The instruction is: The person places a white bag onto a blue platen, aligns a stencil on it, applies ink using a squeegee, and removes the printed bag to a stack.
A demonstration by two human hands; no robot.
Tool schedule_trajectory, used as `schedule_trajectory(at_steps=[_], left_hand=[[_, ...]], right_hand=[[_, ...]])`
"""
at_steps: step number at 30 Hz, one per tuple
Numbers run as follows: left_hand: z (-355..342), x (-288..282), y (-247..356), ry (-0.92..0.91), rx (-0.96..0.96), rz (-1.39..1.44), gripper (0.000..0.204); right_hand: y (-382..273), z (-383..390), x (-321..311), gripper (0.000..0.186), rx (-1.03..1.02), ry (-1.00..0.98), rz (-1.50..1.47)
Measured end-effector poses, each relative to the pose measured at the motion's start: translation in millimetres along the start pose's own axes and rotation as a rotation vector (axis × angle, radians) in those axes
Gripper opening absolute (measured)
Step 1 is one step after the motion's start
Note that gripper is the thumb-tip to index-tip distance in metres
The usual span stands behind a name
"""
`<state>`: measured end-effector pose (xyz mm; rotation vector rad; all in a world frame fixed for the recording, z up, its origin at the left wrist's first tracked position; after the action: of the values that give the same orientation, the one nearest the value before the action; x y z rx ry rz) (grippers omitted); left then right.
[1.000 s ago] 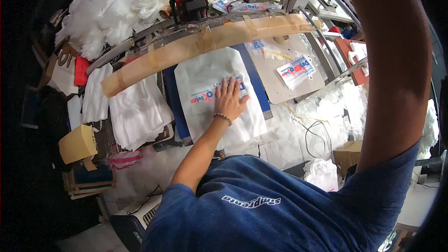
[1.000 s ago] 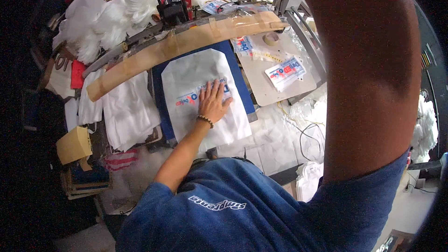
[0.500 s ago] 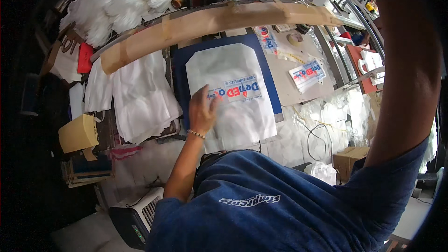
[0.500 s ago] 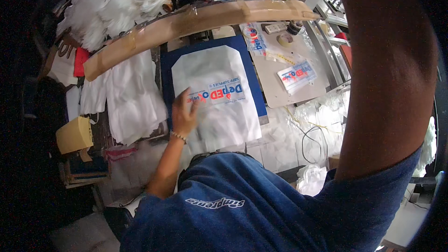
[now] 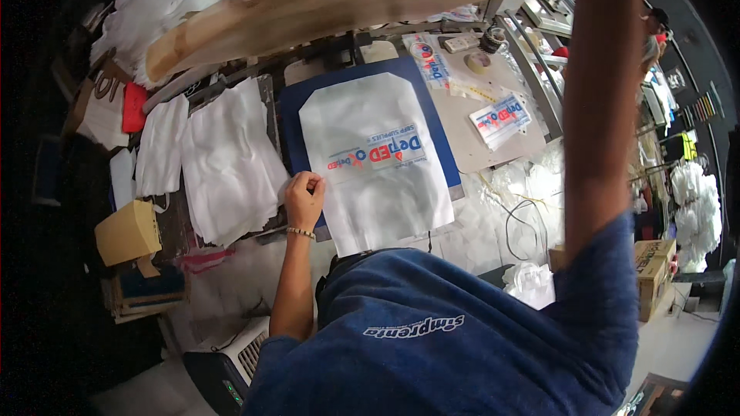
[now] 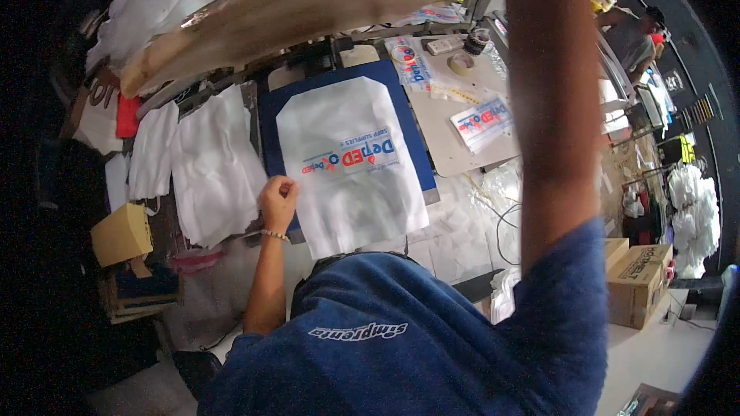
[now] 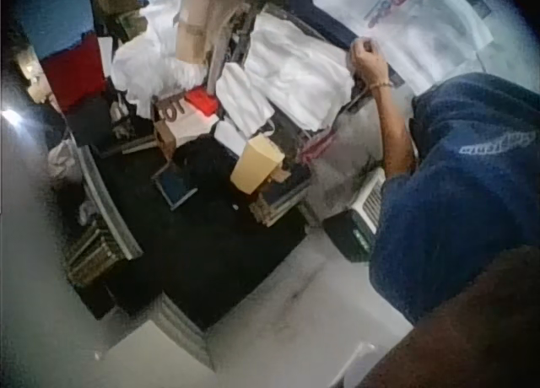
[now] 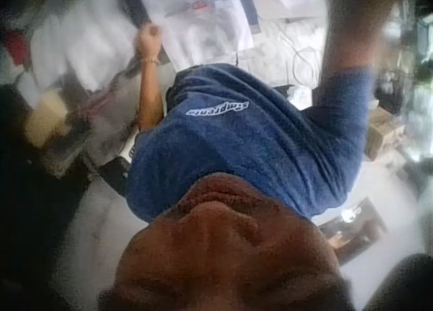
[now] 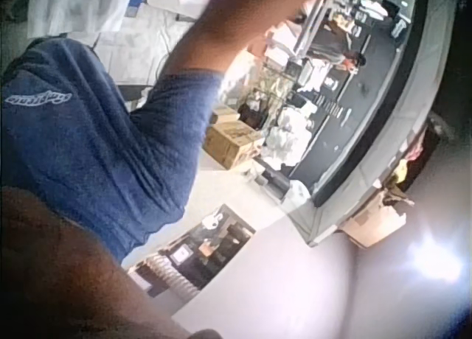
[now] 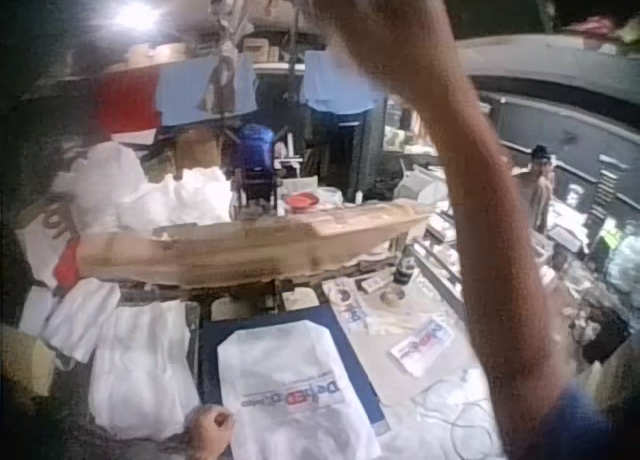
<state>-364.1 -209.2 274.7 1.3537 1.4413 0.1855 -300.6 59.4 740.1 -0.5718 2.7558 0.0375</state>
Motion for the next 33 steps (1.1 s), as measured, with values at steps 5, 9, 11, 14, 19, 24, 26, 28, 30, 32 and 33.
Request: schedule_trajectory(at_steps=[5, 9, 11, 14, 19, 24, 26, 28, 30, 32, 33], left_hand=[[-21.1, 11.1, -3.6, 0.018, 0.040, -0.084, 0.010], [-35.4, 32.0, 12.2, 0.057, 0.159, -0.095, 0.010], [-34.2, 36.1, -5.3, 0.103, 0.167, -0.103, 0.013], [-22.4, 40.8, -31.6, 0.219, 0.104, -0.048, 0.015], [-16.9, 38.7, -38.8, 0.227, -0.071, 0.184, 0.017], [-20.8, 34.9, -30.5, 0.233, 0.088, -0.075, 0.016], [-23.5, 34.6, -35.6, 0.228, 0.073, -0.112, 0.016], [-25.5, 32.7, -31.4, 0.254, 0.110, -0.124, 0.016], [-33.3, 45.1, -22.9, 0.257, 0.162, -0.120, 0.016], [-27.8, 40.9, -31.3, 0.268, 0.159, -0.129, 0.013], [-27.8, 40.9, -30.9, 0.268, 0.163, -0.139, 0.012]], right_hand=[[-8.3, 212.2, 24.9, 0.044, 0.142, -0.218, -0.166], [-43.9, 403.9, 94.8, 0.043, 0.543, -0.502, 0.125], [-77.2, 439.6, 112.1, 0.052, 0.555, -0.552, 0.291], [-87.9, 448.0, 148.5, 0.055, 0.826, -0.692, -0.333], [-103.1, 452.8, 189.7, 0.047, 0.411, -0.613, -0.180], [-24.8, 469.0, 130.1, 0.047, 0.682, -0.570, 0.181], [-27.1, 465.6, 121.5, 0.047, 0.617, -0.503, 0.182], [-48.4, 465.0, 136.4, 0.047, 0.654, -0.620, 0.129], [-82.2, 469.7, 166.3, 0.046, 0.553, -0.574, -0.054], [-110.1, 459.2, 182.6, 0.046, 0.468, -0.602, -0.071], [-106.5, 457.0, 180.4, 0.045, 0.444, -0.613, -0.088]])
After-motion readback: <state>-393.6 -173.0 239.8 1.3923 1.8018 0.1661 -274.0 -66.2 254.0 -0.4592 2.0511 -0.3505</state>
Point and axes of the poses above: each hand's wrist, its own z-axis away from the middle knuckle, its own x-axis out of the palm, y = z × x, the point moved 4 cm from there along -z, towards the middle knuckle, and after that the axes turned 1 degree about -z, right-handed, at the moved point
